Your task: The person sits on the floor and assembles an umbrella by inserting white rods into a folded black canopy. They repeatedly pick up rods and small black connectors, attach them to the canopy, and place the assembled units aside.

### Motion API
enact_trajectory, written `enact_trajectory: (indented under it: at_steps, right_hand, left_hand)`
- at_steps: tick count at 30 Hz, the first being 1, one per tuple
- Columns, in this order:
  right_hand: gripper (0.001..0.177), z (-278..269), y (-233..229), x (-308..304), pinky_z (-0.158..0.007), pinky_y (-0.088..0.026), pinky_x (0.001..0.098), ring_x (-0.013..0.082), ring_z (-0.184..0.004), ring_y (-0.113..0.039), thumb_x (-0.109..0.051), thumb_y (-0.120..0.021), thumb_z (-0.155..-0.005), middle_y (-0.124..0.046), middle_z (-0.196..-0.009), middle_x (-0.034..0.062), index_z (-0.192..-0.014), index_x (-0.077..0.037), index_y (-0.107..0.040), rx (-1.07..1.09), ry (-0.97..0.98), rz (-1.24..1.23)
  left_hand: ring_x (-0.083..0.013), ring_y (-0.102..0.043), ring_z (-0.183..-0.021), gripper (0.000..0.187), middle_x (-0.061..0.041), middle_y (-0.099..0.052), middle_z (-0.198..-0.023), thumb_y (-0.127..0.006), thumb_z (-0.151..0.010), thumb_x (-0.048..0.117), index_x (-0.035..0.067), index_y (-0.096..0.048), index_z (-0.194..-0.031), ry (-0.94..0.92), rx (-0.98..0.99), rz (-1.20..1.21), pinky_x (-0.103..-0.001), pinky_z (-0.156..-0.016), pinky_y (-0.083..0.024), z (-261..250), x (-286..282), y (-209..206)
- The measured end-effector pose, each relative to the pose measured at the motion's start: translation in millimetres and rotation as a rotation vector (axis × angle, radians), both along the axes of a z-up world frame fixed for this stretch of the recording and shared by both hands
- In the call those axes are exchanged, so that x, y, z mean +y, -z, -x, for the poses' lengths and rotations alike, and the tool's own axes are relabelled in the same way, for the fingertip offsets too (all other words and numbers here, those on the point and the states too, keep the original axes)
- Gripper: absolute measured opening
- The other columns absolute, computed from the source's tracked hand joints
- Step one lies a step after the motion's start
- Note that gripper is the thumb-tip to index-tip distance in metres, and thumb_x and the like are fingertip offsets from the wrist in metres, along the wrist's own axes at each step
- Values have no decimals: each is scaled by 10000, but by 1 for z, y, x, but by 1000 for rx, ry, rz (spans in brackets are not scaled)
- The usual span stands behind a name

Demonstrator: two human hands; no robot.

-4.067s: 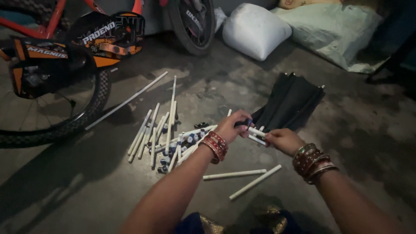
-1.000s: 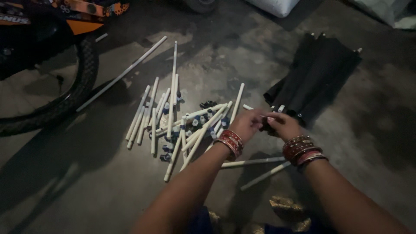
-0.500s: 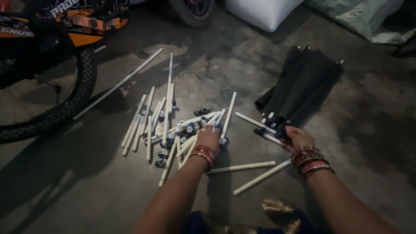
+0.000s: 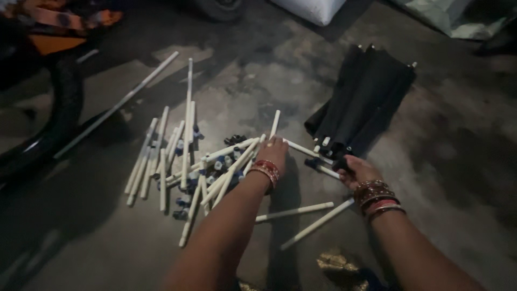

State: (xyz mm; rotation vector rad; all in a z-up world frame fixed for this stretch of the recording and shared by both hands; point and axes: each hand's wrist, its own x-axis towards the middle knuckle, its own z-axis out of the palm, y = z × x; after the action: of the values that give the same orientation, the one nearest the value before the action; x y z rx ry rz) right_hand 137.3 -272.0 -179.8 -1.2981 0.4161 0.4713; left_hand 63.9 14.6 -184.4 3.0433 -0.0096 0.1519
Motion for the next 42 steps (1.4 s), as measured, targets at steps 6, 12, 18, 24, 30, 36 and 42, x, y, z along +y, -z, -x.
enact_trajectory:
  at_steps: [6, 12, 18, 24, 30, 36, 42]
  right_hand:
    - [301, -13, 14, -2, -706, -612, 386, 234, -781, -678, -139, -556, -1002, -641, -1088, 123, -1289, -98, -637, 46, 46, 9]
    - [301, -5, -4, -8, -709, -594, 378, 218, -805, -666, -136, -552, -1013, -665, -1086, 125, -1294, -120, -660, 85, 110, 27]
    - [296, 2, -22, -4, -735, -607, 372, 220, -806, -657, -118, -565, -1020, -654, -1060, 117, -1303, -121, -652, 130, 152, -16]
    - [309, 5, -35, -1, -721, -582, 387, 217, -811, -664, -114, -568, -1001, -658, -1067, 109, -1307, -132, -610, -1, 64, -49]
    - [293, 21, -48, 3, -805, -609, 374, 190, -850, -657, -82, -663, -962, -677, -1045, 87, -1252, -42, -674, -117, 36, 18]
    - [284, 34, -67, 9, -830, -638, 330, 183, -913, -714, -27, -661, -947, -715, -1082, 85, -1227, 22, -677, -205, 14, -59]
    - [268, 49, -98, 15, -816, -623, 294, 187, -857, -749, -39, -745, -897, -769, -1036, 123, -1155, 34, -744, -399, -43, 340]
  left_hand:
    - [-319, -345, -1422, 629, -128, -449, -1521, -544, -825, 178, 117, -474, -1448, 159, 58, -92, -583, -1130, -241, -36, -22, 6]
    - [-297, -599, -1251, 286, -105, -625, -1277, -495, -1008, 137, 191, -677, -1222, 145, 218, -13, -508, -1114, -417, -17, -26, 6]
    - [-343, -673, -1058, 290, -168, -621, -1191, -529, -969, 67, 141, -637, -1228, 112, 102, 178, -456, -920, -552, 10, -7, -23]
    - [-366, -668, -947, 608, -155, -640, -1081, -542, -835, 135, 253, -522, -1431, 162, -31, 406, -476, -825, -542, 43, -2, -90]
    - [-333, -694, -925, 321, -87, -701, -999, -536, -1004, 347, 301, -658, -1298, 158, -104, 390, -487, -786, -548, 64, -18, -125]
    - [-347, -698, -895, 293, -100, -708, -991, -547, -999, 352, 269, -685, -1244, 183, -135, 376, -500, -775, -548, 70, -21, -125]
    - [-362, -697, -908, 295, -109, -724, -977, -505, -1014, 396, 250, -706, -1173, 213, -79, 339, -517, -798, -542, 75, -17, -135]
